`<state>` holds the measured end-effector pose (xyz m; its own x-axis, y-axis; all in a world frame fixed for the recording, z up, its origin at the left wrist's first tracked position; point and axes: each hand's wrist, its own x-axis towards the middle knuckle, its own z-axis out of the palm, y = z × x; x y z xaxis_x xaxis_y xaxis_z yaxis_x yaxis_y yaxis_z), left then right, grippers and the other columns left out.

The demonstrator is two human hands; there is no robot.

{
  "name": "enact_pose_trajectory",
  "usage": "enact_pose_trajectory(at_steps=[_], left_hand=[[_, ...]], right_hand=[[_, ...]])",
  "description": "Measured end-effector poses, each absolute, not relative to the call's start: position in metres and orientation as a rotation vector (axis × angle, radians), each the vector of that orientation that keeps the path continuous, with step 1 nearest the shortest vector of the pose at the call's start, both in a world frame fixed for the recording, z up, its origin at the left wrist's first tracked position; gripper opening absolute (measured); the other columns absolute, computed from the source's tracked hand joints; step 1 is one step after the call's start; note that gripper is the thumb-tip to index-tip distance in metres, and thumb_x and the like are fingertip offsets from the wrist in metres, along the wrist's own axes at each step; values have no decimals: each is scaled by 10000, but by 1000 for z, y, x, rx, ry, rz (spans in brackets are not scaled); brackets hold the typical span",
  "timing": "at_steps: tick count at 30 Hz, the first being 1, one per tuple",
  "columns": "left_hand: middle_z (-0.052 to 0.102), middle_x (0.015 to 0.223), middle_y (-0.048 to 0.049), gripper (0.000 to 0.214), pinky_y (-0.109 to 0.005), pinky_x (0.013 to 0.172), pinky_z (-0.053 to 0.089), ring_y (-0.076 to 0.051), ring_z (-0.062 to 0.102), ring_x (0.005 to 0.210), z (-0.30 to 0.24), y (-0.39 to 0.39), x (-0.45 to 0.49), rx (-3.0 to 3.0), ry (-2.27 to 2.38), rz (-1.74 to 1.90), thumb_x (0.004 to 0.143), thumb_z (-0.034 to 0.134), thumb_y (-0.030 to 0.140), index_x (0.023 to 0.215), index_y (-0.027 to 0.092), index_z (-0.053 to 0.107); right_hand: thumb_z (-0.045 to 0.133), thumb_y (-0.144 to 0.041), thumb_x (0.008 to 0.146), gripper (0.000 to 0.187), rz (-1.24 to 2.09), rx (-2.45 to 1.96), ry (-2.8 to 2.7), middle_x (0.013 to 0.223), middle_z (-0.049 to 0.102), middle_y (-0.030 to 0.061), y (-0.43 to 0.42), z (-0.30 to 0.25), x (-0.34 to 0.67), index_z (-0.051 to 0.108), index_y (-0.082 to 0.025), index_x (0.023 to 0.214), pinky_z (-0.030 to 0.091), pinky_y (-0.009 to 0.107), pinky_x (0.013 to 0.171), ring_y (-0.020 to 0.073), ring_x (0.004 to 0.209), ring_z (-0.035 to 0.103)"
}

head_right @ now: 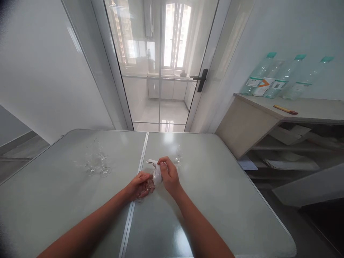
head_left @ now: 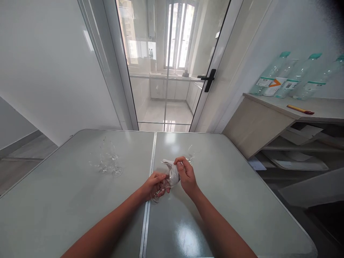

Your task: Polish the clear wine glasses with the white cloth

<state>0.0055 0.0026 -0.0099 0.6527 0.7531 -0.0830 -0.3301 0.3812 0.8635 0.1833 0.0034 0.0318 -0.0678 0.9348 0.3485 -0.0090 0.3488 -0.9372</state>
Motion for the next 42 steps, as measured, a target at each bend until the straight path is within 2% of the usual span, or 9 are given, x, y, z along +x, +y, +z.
enact_pose_trajectory(at_steps=[8,15,19,23,28,31,34,39,42], left_hand=[[688,695,-116,366,-196,317,300,-77,458,338,-12,5,3,927,440,722,855,613,429,809,69,660],[652,673,-80,480,-202,351,288,-61,415,356,-13,2,4,1131,585,824,863,607,555,779,86,663],[604,641,-3,400,-215,525,419,-91,491,491,-21,-2,1,1659,1004,1149,808,713,434,1072,134,734],[548,600,37,552,-224,598,435,-100,478,532,-26,-5,1,1947,1190,1212,764,756,343,1285,179,680],[578,662,16,438,-203,485,361,-66,420,479,-15,-4,9,1557,957,998,822,720,430,1142,131,727],[602,658,-9,408,-191,413,283,-40,376,410,-5,-1,10,1280,804,888,828,719,480,958,93,729],[598,617,-24,422,-186,375,237,-32,362,360,0,1,7,1096,666,800,838,703,501,783,83,680],[619,632,-39,468,-188,337,238,-29,328,327,-3,4,1,874,557,620,875,618,542,729,98,640],[637,643,-46,449,-192,367,282,-44,394,360,-5,1,4,1058,664,766,873,644,523,796,82,688]], right_hand=[[449,-428,1021,245,1026,-898,-1387,641,393,-58,4,31,184,551,-227,924,278,248,478,115,515,335],[426,-444,1023,240,983,-916,-1502,657,440,-48,2,32,186,553,-241,1026,330,260,537,136,554,391],[443,-450,1013,286,961,-933,-1750,708,519,-23,1,37,186,567,-251,1176,367,283,619,160,630,450],[333,-472,1043,333,1208,-931,-1634,675,444,-39,3,41,187,567,-251,1130,337,272,586,145,587,393],[336,-511,1032,341,1382,-898,-1417,694,448,-37,8,41,192,545,-244,1067,341,257,564,139,590,400],[361,-512,1024,325,1418,-826,-1378,691,504,-30,8,40,194,536,-243,1070,353,259,559,142,589,438],[385,-510,1018,319,1373,-816,-1454,654,492,-35,5,39,196,553,-243,1062,310,263,522,138,539,388],[473,-471,990,275,999,-804,-1787,658,515,-10,5,34,202,633,-248,984,395,323,663,184,637,427],[505,-440,985,229,911,-861,-1739,653,504,-15,8,30,199,629,-248,982,403,328,683,187,660,437]])
